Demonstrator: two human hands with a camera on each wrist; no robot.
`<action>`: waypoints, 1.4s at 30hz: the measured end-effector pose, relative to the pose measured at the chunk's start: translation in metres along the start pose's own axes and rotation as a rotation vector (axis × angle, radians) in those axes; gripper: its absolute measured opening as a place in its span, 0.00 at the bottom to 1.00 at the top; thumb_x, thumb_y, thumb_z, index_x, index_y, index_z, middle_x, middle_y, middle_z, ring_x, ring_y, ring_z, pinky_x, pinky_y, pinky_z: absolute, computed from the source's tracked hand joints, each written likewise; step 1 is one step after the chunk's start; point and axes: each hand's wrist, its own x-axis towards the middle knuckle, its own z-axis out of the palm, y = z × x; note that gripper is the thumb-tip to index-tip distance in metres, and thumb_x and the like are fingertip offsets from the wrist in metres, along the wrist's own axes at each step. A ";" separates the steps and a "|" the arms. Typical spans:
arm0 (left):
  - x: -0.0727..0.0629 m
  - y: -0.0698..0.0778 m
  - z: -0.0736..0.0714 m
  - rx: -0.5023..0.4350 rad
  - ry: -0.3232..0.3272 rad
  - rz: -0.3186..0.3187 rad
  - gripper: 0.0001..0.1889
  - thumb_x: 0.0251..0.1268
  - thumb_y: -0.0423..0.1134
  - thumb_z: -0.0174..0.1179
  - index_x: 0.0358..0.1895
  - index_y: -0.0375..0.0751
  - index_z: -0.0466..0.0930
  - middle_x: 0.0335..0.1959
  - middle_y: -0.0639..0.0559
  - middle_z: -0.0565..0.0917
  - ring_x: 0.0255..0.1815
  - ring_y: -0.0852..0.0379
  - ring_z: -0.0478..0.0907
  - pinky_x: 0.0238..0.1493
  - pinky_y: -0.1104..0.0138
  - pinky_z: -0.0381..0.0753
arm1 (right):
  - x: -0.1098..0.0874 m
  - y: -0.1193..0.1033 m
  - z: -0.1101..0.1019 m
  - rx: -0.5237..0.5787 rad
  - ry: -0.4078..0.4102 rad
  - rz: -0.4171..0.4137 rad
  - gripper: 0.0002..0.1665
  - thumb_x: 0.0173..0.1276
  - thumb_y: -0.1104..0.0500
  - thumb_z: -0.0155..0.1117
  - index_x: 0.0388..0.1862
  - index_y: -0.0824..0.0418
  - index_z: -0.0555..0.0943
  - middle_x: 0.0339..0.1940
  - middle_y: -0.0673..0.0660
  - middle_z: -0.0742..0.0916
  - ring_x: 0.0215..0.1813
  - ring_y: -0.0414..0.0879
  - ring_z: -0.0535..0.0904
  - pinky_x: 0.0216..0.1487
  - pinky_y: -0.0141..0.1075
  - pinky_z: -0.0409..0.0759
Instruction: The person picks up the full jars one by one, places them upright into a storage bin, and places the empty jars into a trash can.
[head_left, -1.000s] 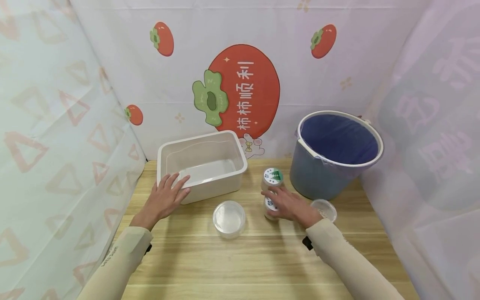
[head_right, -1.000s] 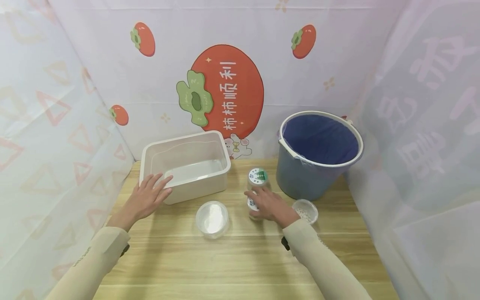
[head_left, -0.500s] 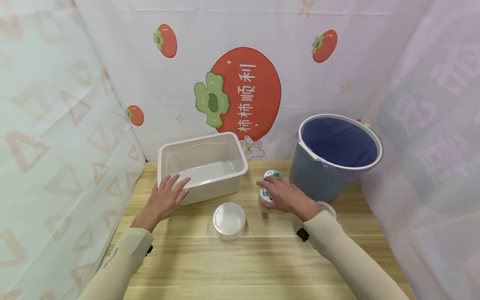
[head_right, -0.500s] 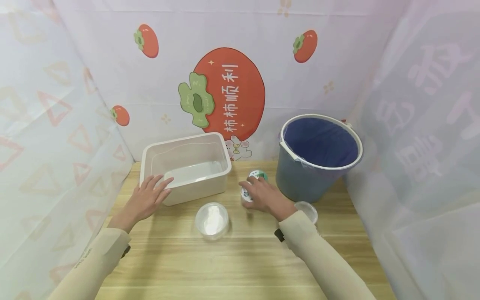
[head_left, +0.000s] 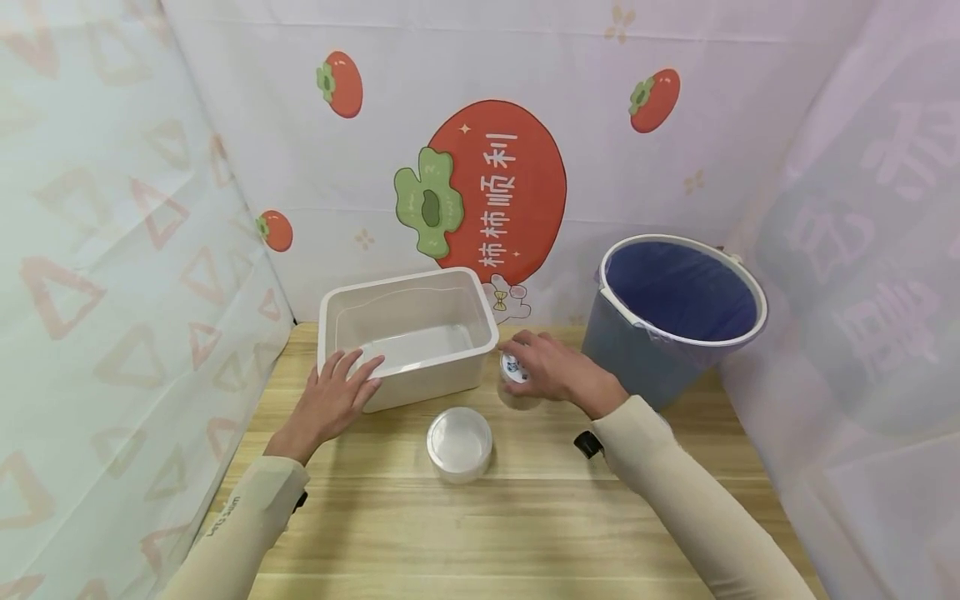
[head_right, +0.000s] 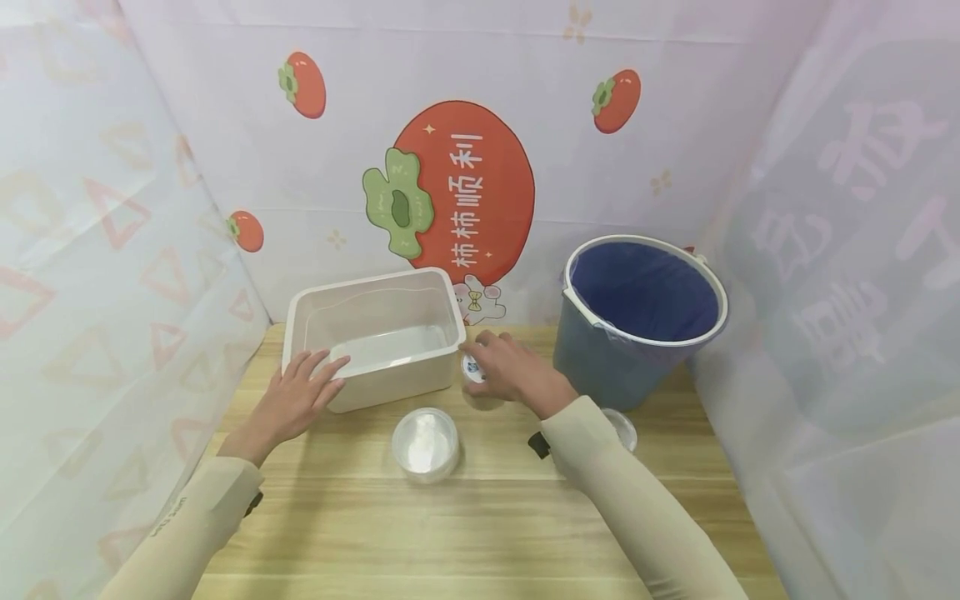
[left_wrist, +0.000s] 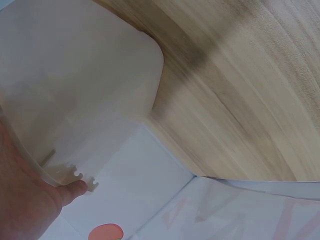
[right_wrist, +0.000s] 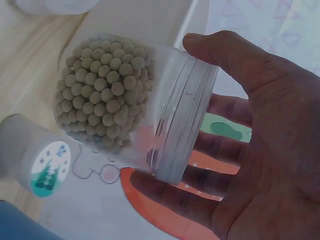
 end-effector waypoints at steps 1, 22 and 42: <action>0.000 0.000 0.000 -0.001 -0.001 0.000 0.26 0.91 0.53 0.46 0.84 0.55 0.68 0.83 0.34 0.66 0.84 0.25 0.57 0.76 0.20 0.54 | 0.001 -0.002 -0.003 0.002 0.001 -0.010 0.40 0.75 0.46 0.75 0.81 0.56 0.75 0.76 0.66 0.79 0.70 0.64 0.79 0.66 0.56 0.85; -0.001 -0.001 0.003 -0.001 -0.006 -0.007 0.26 0.91 0.54 0.45 0.84 0.54 0.69 0.84 0.35 0.67 0.84 0.26 0.57 0.75 0.19 0.55 | 0.044 -0.037 -0.056 -0.041 -0.005 -0.045 0.42 0.74 0.44 0.74 0.82 0.53 0.74 0.76 0.65 0.80 0.67 0.59 0.79 0.67 0.50 0.82; -0.001 0.003 -0.002 0.014 0.007 -0.004 0.26 0.91 0.52 0.46 0.83 0.54 0.70 0.83 0.35 0.68 0.84 0.26 0.58 0.76 0.20 0.56 | 0.089 -0.073 -0.080 -0.036 -0.026 -0.050 0.41 0.76 0.43 0.73 0.83 0.51 0.73 0.75 0.58 0.80 0.67 0.51 0.78 0.66 0.46 0.83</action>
